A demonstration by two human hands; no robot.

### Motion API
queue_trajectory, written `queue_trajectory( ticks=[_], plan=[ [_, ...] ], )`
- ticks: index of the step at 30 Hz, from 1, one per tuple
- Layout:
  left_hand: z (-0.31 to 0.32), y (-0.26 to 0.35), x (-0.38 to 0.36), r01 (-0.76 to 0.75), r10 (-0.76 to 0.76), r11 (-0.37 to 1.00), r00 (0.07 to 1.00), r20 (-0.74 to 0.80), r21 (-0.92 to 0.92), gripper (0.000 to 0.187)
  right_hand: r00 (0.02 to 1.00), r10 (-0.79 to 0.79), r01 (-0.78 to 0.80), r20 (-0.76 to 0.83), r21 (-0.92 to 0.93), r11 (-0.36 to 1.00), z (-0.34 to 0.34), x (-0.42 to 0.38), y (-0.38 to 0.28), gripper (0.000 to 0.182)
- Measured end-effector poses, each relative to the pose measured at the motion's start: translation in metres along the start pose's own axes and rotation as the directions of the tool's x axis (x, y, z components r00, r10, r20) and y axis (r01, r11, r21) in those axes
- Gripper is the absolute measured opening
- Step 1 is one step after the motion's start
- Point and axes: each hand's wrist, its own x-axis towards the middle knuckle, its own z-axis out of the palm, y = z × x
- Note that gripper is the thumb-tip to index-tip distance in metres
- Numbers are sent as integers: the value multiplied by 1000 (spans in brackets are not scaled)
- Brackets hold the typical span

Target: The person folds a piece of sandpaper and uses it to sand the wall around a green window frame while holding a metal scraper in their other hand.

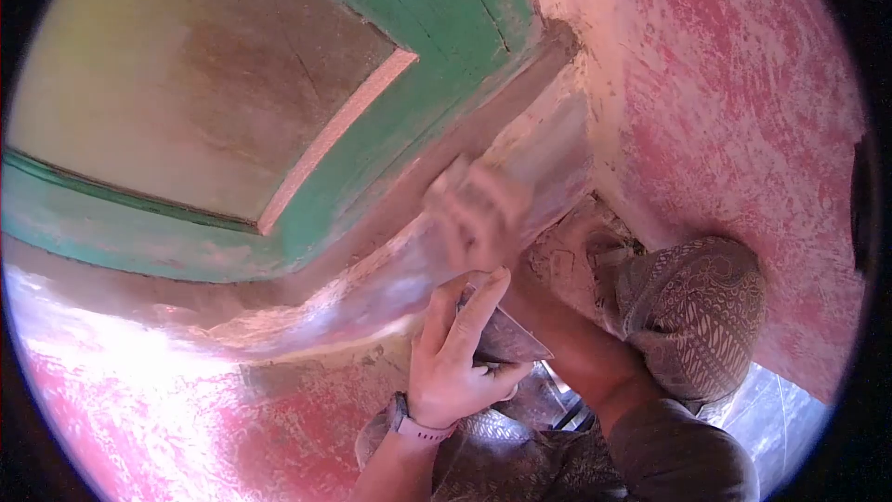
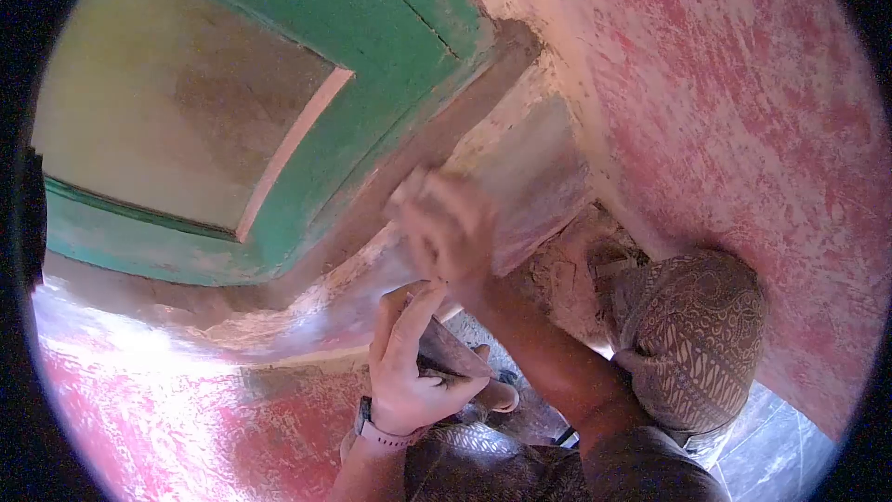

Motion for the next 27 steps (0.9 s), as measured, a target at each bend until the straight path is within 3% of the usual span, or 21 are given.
queue_trajectory(
  ticks=[3, 5, 7, 9, 12, 14, 18, 20, 22, 24, 27],
  plan=[
    [2, 2, 3, -24, 24, 999, 1000, 10, 26, 86, 997, -74, 74, 30, -11, 997, 12, -34, -11, 47],
    [3, 3, 2, -40, 40, 999, 999, -2, 23, 87, 991, -33, 21, 133, 95, 995, -2, -20, 14, 43],
    [2, 2, -1, -28, 28, 999, 1000, -10, 27, 91, 996, 46, -51, 74, 67, 996, -6, 0, 25, 40],
    [1, -2, -5, 5, -5, 999, 1000, -8, 39, 101, 975, 141, -156, -169, -79, 985, -5, 18, 24, 38],
    [2, -3, -4, 21, -21, 1000, 1000, -10, -10, 102, 994, 93, -99, -51, -142, 985, -4, 0, 14, 36],
    [1, 2, 1, -3, 3, 1000, 1000, 24, 3, 92, 999, -45, 45, 18, 34, 998, 5, -9, -2, 45],
    [4, 6, 5, -24, 24, 1000, 999, 25, -11, 89, 984, -116, 100, 137, 117, 988, -6, -2, 7, 47],
    [3, 5, 0, -29, 29, 999, 999, 15, 26, 88, 998, 10, -14, -67, -57, 998, -6, 21, 18, 50],
    [2, 3, -3, -31, 31, 999, 1000, 5, 41, 88, 987, 63, -84, -148, -142, 986, -7, 27, 22, 50],
    [2, 1, -2, -30, 30, 999, 1000, 8, 31, 88, 992, 72, -89, -104, -163, 983, -7, 23, 24, 47],
    [3, 3, 2, -12, 12, 1000, 1000, 24, 2, 88, 996, -40, 36, 79, 50, 998, -1, -9, 7, 48]
  ],
)
